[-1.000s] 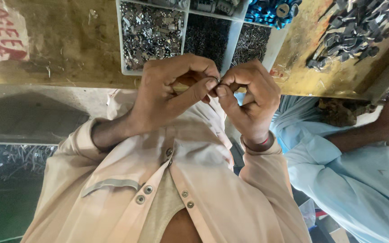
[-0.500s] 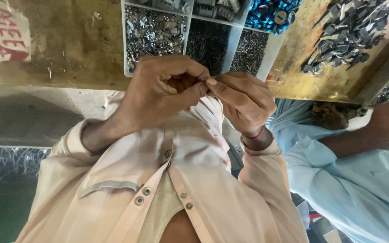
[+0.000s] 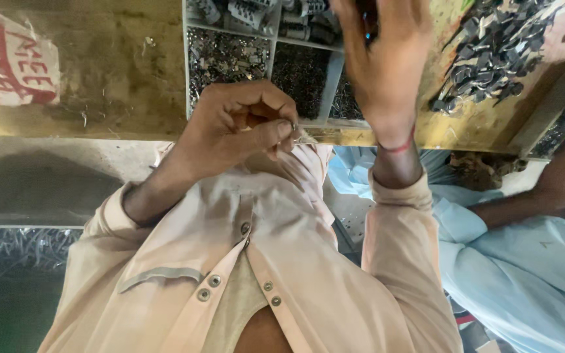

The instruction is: The person assembles lock cylinders by hand, inserting pins and springs into a blue housing and attaching a grey cylinder body. The person repeatedly picks parts from a compartmentalized tray and assembles them one at a time.

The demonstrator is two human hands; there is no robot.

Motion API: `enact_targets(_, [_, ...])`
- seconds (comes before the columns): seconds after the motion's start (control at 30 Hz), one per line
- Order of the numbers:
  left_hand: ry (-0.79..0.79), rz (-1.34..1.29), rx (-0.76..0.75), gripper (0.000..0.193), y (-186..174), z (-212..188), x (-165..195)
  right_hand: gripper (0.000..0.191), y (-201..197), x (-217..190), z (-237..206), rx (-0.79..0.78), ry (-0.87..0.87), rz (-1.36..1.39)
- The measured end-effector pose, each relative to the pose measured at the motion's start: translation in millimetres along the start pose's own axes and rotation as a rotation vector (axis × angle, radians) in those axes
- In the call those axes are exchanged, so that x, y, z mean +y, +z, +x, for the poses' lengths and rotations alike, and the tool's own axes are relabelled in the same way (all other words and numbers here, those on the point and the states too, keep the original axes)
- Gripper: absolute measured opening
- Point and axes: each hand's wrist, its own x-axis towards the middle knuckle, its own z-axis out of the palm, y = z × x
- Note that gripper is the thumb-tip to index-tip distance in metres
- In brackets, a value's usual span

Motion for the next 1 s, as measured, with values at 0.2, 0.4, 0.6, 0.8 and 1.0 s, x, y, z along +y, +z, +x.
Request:
enact_targets(0.2, [-0.018, -0.066, 0.124, 0.010, 12, 10, -1, 0.025, -34, -41, -56, -0.139, 0.181, 0.614])
enact_targets(0.4, [0.014, 0.037, 0.175, 0.011, 20, 11, 0, 0.030, -29, -41, -67, -0.014, 0.203, 0.578])
enact_targets(0.6, [-0.038, 0.103, 0.308, 0.012, 29, 4, 6, 0.032, -31, -48, -70, 0.075, 0.116, 0.464])
enact_targets(0.8, [-0.027, 0.127, 0.282, 0.013, 26, 3, 10, 0.038, -42, -50, -71, 0.033, 0.043, 0.357])
enact_targets(1.0, [0.129, 0.441, 0.306, 0.011, 31, 5, 8, 0.036, -42, -57, -70, 0.023, 0.052, 0.241])
